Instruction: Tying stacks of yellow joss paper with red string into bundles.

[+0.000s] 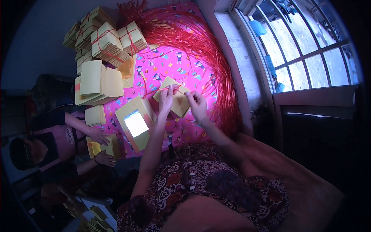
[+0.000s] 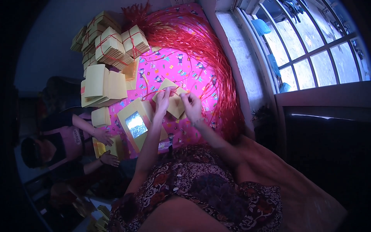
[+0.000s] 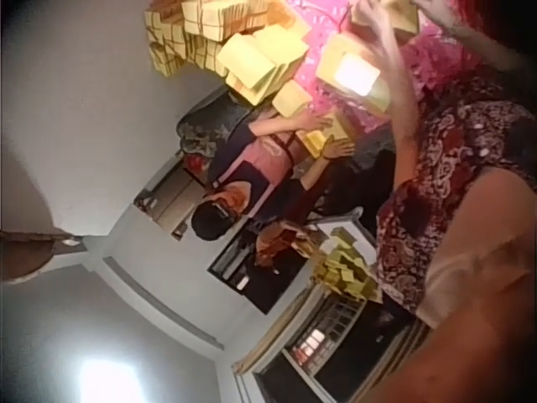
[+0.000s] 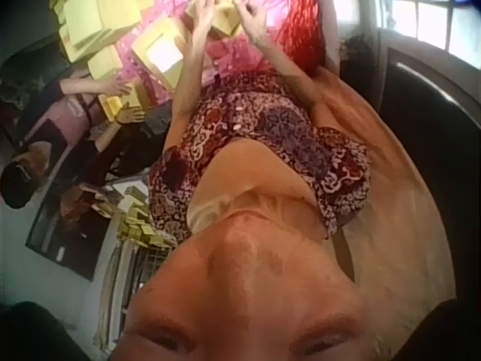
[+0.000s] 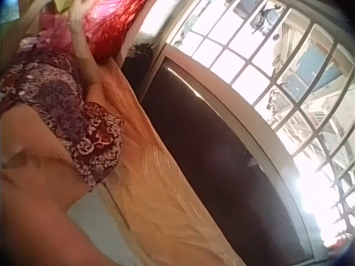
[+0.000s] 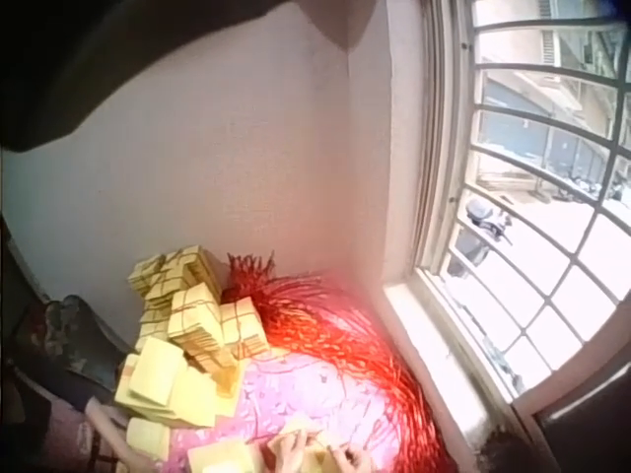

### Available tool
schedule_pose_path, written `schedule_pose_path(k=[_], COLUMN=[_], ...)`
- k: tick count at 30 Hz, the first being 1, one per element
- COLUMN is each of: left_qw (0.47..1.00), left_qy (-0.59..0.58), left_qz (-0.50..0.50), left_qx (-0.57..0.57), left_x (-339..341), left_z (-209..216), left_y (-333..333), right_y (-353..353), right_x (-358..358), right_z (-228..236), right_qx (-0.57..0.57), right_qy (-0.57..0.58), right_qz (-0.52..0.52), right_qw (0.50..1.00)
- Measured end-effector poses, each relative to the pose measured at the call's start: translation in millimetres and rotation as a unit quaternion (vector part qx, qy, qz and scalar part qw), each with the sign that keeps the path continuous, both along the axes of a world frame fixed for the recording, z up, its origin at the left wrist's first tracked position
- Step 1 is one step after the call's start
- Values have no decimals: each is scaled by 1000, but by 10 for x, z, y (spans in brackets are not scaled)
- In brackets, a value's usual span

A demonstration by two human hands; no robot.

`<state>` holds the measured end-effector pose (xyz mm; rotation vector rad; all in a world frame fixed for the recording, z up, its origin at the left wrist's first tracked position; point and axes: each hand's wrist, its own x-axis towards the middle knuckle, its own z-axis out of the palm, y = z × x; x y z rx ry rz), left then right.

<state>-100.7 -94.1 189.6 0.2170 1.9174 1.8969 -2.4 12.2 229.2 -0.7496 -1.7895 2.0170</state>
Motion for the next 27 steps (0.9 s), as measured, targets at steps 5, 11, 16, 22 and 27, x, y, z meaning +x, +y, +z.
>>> schedule_pose_path(k=[5, 11, 16, 22, 27], left_qw=[995, 982, 974, 978, 977], left_qy=[20, 31, 38, 13, -58], left_qz=[63, 129, 140, 154, 202], left_qx=[-72, -133, -173, -141, -38], left_x=[38, 37, 68, 1, -159], left_z=[79, 10, 1, -165, -142], left_y=[-1, -4, 91, -13, -229], right_y=[-366, -285, -130, -52, 53], right_x=[454, 628, 721, 697, 683], right_z=[-56, -172, -477, -669, -923], right_qx=[-387, -430, -387, -348, -403], right_qy=[-84, -169, -200, -258, -243], right_qz=[-81, -70, -90, -42, -63], right_qw=[915, 884, 895, 900, 880])
